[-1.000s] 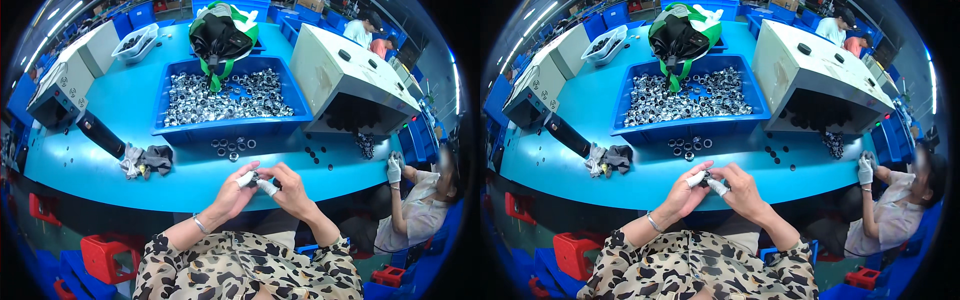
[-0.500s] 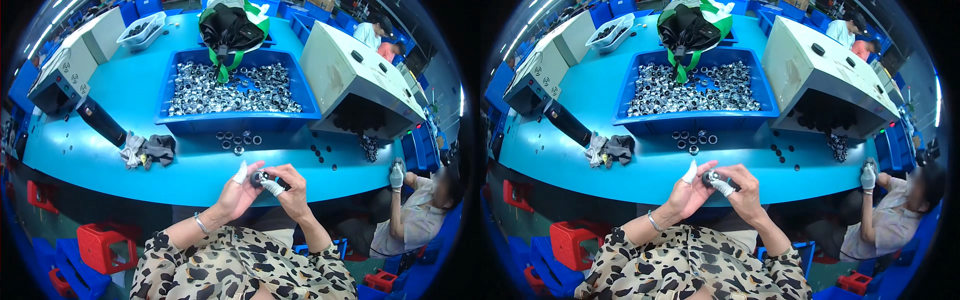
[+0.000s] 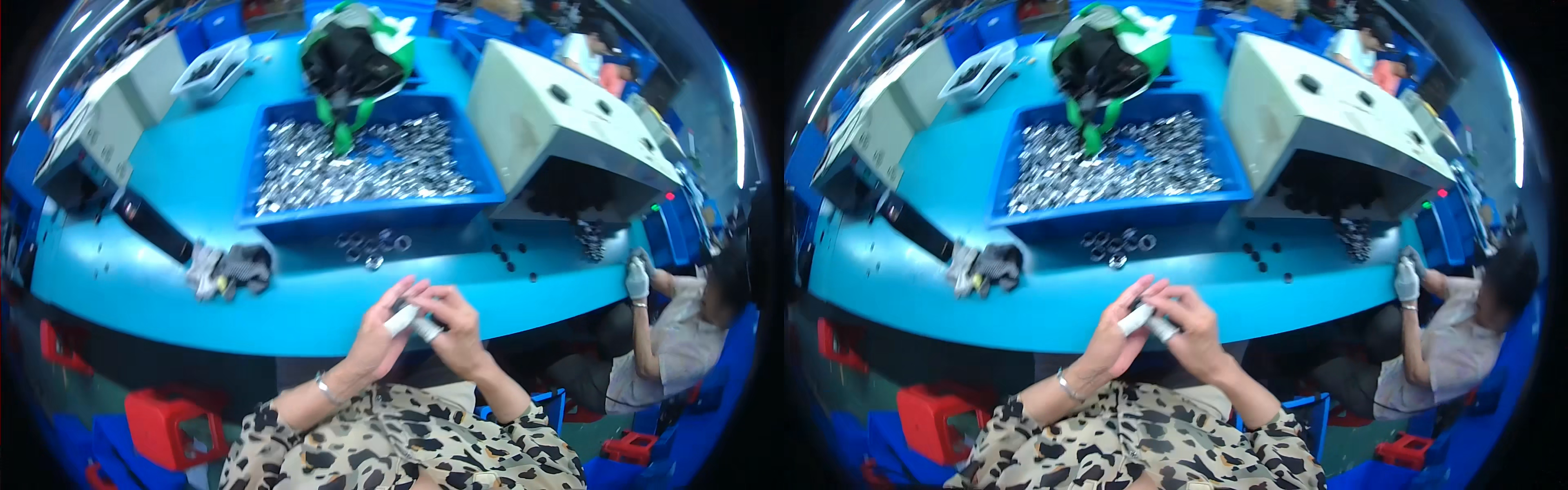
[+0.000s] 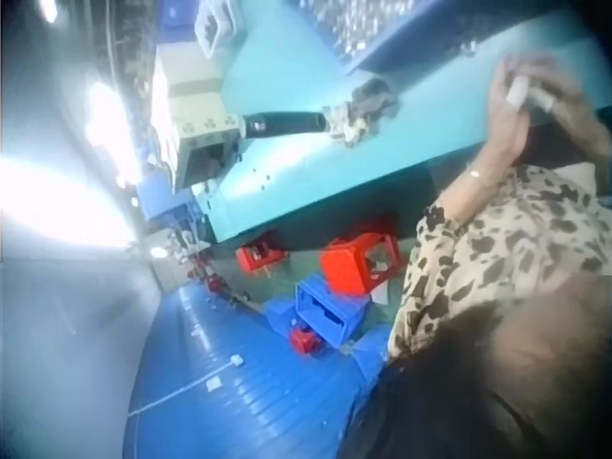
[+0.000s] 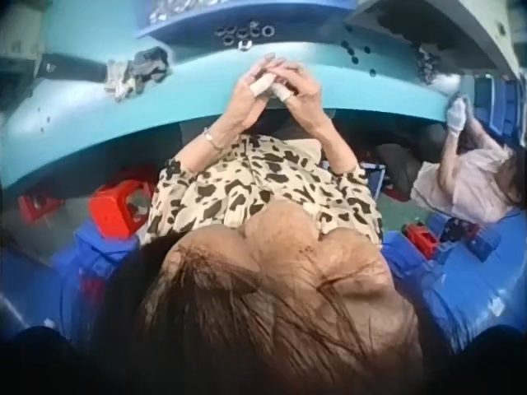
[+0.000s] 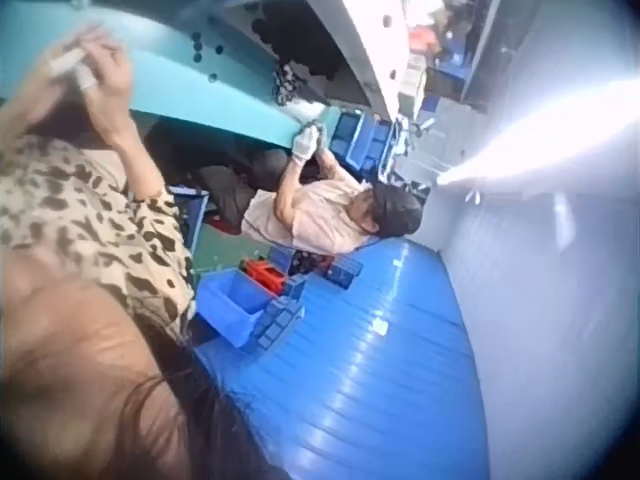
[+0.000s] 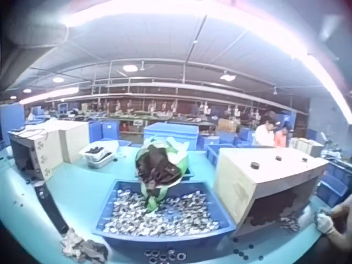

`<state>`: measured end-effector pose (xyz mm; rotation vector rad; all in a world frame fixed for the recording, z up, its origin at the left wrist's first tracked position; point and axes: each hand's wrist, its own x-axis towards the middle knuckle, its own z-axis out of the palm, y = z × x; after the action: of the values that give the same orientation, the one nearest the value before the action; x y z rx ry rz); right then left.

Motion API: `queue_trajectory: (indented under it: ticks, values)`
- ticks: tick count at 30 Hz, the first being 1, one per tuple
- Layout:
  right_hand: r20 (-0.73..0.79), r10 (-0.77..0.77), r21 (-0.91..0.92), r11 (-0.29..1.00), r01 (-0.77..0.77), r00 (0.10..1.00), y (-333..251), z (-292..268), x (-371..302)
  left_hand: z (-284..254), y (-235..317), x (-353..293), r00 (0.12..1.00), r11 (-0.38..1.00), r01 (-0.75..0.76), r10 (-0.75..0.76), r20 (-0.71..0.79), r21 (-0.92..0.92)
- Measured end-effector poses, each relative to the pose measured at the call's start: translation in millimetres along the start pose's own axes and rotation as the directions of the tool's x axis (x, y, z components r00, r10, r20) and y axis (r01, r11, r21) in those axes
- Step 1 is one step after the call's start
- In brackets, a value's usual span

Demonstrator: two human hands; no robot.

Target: The person repeatedly assembles parts by taking rubber grommets from a dispenser and the table and pressing metal rings into them by hand.

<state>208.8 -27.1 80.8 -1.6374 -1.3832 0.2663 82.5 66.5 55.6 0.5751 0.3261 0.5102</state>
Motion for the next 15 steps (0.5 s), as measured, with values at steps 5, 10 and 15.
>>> queue_trajectory:
  ticks: [5,10,15]
  values:
    - [-0.063,-0.124,-0.003,0.992,0.124,0.99,4,19,-1,-4,10,-17,0.999,0.992,-0.013,0.018,0.034,-0.126]
    - [0.024,0.12,0.414,0.902,-0.119,0.992,3,-1,-3,3,32,-29,0.99,0.98,0.054,-0.078,0.121,0.19]
    - [0.012,0.195,0.395,0.9,-0.184,0.981,4,-6,-10,-11,27,-21,0.998,0.906,-0.023,-0.006,0.067,0.423]
